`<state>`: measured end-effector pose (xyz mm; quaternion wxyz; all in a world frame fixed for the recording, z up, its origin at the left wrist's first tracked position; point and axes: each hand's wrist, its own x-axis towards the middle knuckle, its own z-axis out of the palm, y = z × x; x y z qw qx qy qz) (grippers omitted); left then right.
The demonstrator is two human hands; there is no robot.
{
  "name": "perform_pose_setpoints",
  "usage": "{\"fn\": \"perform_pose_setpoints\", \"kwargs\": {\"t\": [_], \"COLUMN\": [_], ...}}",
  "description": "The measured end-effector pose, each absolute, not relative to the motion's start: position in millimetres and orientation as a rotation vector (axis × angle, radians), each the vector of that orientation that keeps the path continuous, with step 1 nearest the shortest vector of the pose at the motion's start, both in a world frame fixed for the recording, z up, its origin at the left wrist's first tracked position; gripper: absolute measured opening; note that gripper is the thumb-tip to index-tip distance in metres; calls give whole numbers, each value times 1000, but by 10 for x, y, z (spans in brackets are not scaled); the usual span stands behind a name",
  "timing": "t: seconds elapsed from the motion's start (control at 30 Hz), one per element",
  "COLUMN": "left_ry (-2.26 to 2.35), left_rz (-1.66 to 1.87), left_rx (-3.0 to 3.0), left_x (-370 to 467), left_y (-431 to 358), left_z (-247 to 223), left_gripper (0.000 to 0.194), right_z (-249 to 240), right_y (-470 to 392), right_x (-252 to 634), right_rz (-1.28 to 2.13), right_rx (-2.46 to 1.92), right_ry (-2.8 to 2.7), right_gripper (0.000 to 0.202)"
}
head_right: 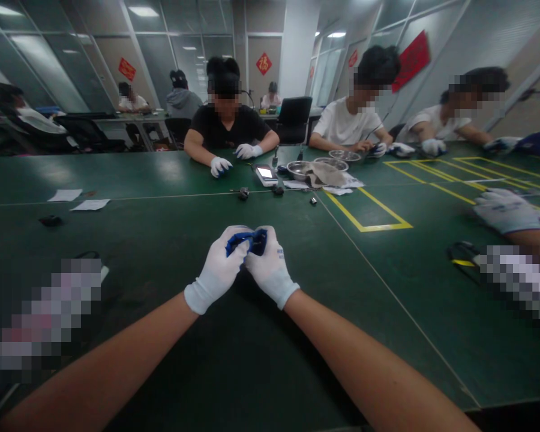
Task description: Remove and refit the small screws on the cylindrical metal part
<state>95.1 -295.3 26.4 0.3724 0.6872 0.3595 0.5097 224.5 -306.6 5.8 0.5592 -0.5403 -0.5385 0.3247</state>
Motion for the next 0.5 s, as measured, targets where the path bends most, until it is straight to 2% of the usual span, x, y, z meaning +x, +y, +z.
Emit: {"fn": "perform_pose_setpoints", "kwargs": {"t": [0.37,0.5], "left_ry": [1005,948], "left_rz": [1322,1355], "left_rx": [1476,1351], "left_x": [1036,996], "left_y": [-3025,-3054], "left_z": [353,421], "left_gripper": [17,18], "right_z": [55,78], "right_y": [-3143,-3159], "right_x": [2131,2144], "right_rz": [681,649], "right_rx": [-1176,-1180], "right_ry": [-1249,-1272], "right_gripper": [28,32]}}
